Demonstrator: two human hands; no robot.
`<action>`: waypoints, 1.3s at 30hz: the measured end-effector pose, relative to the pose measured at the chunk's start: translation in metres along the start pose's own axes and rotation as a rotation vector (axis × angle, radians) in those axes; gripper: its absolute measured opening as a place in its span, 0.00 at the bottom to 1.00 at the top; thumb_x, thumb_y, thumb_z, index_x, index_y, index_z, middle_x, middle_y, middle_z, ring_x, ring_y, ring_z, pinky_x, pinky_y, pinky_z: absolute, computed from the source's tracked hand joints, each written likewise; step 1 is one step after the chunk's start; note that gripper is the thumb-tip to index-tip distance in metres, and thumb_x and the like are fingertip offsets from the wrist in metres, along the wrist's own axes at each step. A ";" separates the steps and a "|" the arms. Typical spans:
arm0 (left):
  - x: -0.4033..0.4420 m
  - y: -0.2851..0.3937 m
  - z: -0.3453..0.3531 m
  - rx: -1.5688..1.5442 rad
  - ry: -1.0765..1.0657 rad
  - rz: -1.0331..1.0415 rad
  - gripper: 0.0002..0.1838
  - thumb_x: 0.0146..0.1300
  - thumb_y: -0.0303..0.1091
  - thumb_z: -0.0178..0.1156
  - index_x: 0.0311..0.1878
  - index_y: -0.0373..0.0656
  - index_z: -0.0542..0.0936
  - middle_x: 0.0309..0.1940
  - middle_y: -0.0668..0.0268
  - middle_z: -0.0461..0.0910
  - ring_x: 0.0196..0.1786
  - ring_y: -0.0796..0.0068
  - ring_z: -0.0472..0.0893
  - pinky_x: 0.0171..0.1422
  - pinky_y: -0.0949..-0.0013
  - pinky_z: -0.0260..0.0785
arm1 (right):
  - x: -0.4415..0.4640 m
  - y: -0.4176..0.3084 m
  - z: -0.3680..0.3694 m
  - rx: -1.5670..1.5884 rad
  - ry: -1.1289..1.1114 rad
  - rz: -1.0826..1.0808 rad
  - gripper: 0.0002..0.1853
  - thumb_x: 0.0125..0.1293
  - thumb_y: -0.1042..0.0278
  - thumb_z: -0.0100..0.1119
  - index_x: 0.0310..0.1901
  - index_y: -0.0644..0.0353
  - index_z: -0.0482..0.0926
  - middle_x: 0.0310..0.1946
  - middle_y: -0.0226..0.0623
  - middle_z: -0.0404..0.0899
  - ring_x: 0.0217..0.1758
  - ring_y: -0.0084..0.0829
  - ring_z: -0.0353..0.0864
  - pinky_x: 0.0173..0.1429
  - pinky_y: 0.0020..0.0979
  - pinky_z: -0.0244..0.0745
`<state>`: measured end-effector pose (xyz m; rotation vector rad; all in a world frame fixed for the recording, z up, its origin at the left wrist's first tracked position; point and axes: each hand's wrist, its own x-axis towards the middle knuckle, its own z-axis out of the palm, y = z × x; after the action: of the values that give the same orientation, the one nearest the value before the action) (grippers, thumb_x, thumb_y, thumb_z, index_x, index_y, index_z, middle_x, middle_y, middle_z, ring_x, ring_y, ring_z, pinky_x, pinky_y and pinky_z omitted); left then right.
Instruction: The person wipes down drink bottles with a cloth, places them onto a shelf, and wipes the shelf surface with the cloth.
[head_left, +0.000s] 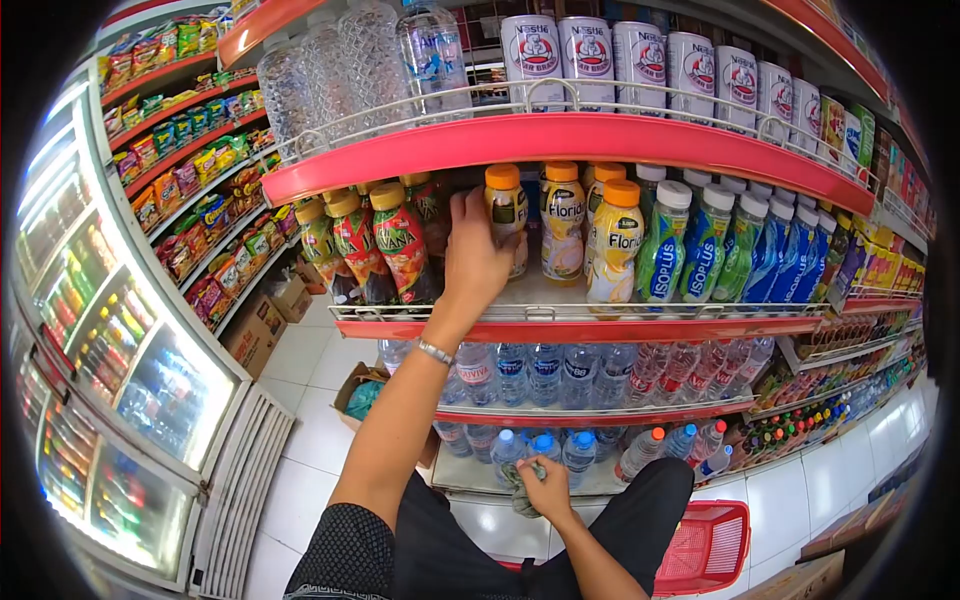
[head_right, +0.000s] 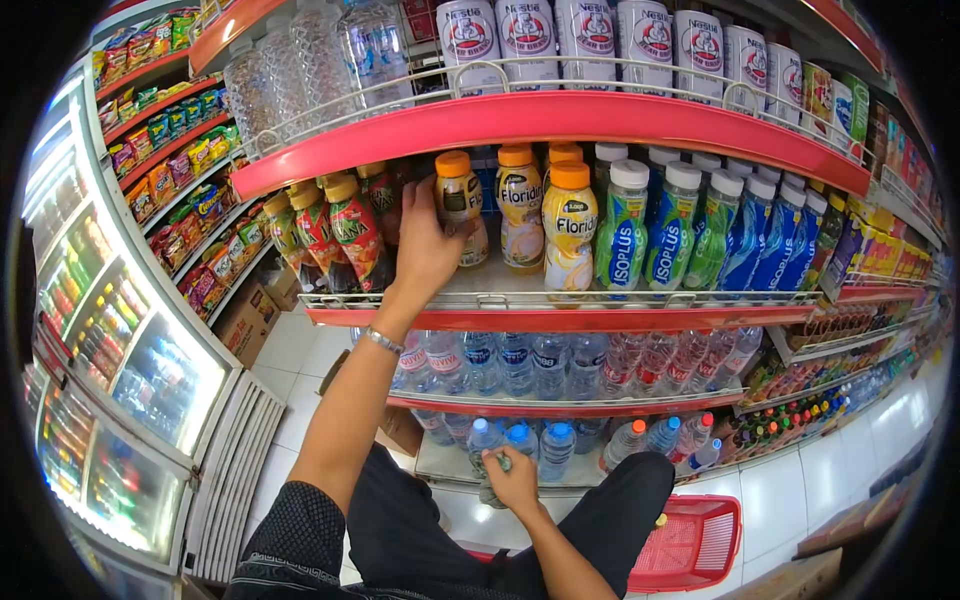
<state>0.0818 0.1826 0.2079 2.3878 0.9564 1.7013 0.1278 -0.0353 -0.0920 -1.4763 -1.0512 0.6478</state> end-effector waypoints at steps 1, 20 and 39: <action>0.002 -0.004 0.005 -0.010 -0.022 0.001 0.36 0.51 0.28 0.71 0.62 0.33 0.65 0.56 0.44 0.69 0.58 0.40 0.74 0.56 0.49 0.72 | 0.000 -0.001 0.000 -0.021 -0.006 -0.002 0.15 0.64 0.58 0.65 0.33 0.66 0.83 0.22 0.47 0.81 0.26 0.35 0.83 0.34 0.36 0.73; 0.019 0.000 0.005 0.961 -0.081 0.523 0.36 0.57 0.41 0.61 0.71 0.47 0.69 0.73 0.49 0.58 0.73 0.46 0.60 0.77 0.47 0.48 | -0.003 -0.004 -0.005 -0.079 -0.051 -0.018 0.16 0.62 0.56 0.66 0.35 0.64 0.84 0.23 0.51 0.81 0.28 0.49 0.83 0.34 0.40 0.74; 0.055 -0.014 0.040 1.158 -0.400 0.351 0.24 0.70 0.43 0.50 0.68 0.51 0.73 0.77 0.59 0.55 0.79 0.53 0.50 0.79 0.41 0.38 | -0.002 -0.007 -0.006 -0.116 -0.074 -0.049 0.15 0.62 0.57 0.66 0.34 0.64 0.83 0.24 0.50 0.81 0.29 0.49 0.83 0.35 0.38 0.74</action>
<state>0.1217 0.2335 0.2326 3.5248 1.8489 0.6050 0.1302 -0.0401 -0.0847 -1.5309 -1.1960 0.6194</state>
